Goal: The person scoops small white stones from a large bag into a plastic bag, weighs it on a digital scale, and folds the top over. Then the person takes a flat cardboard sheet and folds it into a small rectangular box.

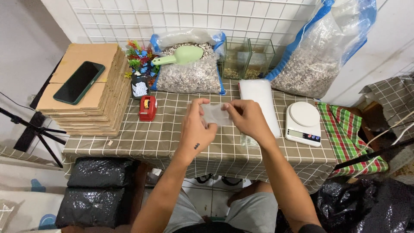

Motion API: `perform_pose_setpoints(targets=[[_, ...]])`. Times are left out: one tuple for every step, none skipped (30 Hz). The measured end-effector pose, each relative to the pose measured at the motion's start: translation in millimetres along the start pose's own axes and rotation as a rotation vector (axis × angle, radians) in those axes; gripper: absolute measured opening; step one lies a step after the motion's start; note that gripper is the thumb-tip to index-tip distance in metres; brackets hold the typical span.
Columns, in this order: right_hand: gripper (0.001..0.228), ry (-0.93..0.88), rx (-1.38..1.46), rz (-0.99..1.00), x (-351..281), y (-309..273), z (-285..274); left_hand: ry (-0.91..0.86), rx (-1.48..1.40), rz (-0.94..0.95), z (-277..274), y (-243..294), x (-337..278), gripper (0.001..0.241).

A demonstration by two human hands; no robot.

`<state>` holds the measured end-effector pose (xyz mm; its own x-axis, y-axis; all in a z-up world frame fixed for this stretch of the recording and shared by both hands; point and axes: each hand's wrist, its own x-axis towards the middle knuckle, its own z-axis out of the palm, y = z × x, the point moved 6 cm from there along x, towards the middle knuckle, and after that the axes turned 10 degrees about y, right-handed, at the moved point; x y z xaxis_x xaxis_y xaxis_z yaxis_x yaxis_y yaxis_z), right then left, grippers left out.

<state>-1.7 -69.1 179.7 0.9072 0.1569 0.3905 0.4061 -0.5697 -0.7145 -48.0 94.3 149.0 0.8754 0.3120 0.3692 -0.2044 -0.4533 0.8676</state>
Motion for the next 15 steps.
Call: perform_pose_setpoints(targets=[[0.031,-0.002,0.001,0.001,1,-6,-1,0.0,0.001,-0.002,-8,18,-1,0.059],[0.022,-0.014,-0.101,-0.029,3,-13,-1,-0.023,0.085,0.016,-14,37,-3,0.067],[0.017,-0.025,-0.204,-0.06,4,-19,-1,-0.044,0.169,0.035,-21,55,-4,0.075],[0.017,-0.027,-0.202,-0.061,4,-24,1,-0.042,0.17,0.034,-19,50,-1,0.075],[0.016,-0.064,-0.26,-0.089,3,-29,4,-0.031,0.247,0.066,-18,47,3,0.072],[0.017,-0.1,-0.318,-0.117,2,-34,8,-0.021,0.324,0.098,-16,43,6,0.069],[0.017,-0.101,-0.318,-0.117,2,-34,8,-0.02,0.324,0.098,-14,37,11,0.069],[0.017,-0.103,-0.347,-0.129,2,-34,9,-0.079,0.372,0.091,-10,30,14,0.052],[0.018,-0.108,-0.376,-0.144,1,-34,10,-0.135,0.419,0.083,-5,23,18,0.037],[0.018,-0.11,-0.376,-0.146,-1,-38,7,-0.133,0.419,0.081,-5,23,18,0.037],[0.019,-0.087,-0.393,-0.168,-2,-43,4,-0.142,0.395,0.074,-5,22,19,0.031],[0.02,-0.063,-0.41,-0.191,-4,-48,1,-0.152,0.37,0.069,-5,22,20,0.027],[0.02,-0.063,-0.409,-0.189,-5,-45,2,-0.154,0.372,0.068,-5,22,19,0.027],[0.022,-0.062,-0.426,-0.186,-7,-42,4,-0.14,0.337,0.052,-6,22,18,0.025],[0.027,-0.063,-0.443,-0.181,-9,-38,6,-0.129,0.301,0.034,-5,21,17,0.024]])
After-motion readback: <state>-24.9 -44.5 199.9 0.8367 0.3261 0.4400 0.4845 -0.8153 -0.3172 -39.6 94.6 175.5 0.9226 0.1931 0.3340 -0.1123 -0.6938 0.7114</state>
